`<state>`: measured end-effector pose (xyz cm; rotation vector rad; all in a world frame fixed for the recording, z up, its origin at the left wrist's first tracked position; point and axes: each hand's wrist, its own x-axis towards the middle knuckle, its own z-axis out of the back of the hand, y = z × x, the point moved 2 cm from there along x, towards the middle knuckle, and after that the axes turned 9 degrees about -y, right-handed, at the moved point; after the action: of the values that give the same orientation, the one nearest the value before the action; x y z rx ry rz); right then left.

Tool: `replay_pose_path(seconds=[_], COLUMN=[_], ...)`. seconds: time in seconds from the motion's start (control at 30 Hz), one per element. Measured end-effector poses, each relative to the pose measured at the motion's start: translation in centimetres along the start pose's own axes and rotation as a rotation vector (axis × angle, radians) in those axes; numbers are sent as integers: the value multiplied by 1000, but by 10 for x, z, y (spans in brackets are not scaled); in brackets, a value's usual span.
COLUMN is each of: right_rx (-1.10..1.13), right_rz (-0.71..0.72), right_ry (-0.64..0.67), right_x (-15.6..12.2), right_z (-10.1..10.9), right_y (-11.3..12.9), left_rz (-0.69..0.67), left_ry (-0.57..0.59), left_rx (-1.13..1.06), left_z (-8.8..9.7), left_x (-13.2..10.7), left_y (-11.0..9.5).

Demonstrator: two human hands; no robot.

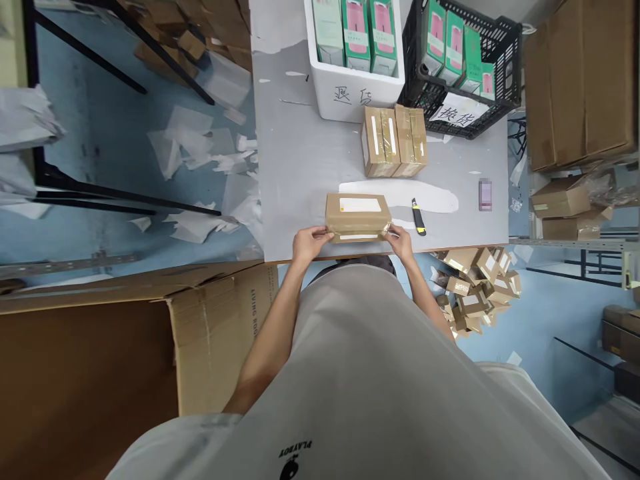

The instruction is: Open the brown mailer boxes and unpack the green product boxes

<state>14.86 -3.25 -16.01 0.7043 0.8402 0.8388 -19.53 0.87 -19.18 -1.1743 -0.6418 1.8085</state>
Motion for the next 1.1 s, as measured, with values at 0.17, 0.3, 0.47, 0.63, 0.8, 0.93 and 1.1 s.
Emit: replay_pose_path(seconds=[0.17,0.3,0.47,0.63,0.8,0.93,1.1], right_rx=[-28,-58,-31,-83,-135,-116,-67], right_rz=[94,56,23,-51,-88,-64,-26], right_ry=[-30,-5,-8,26,89,75,13], right_x=[13,12,4,-2,-6,-6,-1], right_z=[2,-6,-1,1,-16,-25,-14], right_y=[7,0,-19,-40,-45,-40,-25], left_rz=[-108,-36,-15,45,12,-50,-89], left_ry=[-146,-127,-106,-74,-11,2,28], left_rx=[111,141,7,96,107,103,58], left_z=[10,11,16,11,-8,-16,-7], left_x=[-5,-5,-8,-10,-10,-8,-9], left_y=[-24,-20,8,35,38,29,20])
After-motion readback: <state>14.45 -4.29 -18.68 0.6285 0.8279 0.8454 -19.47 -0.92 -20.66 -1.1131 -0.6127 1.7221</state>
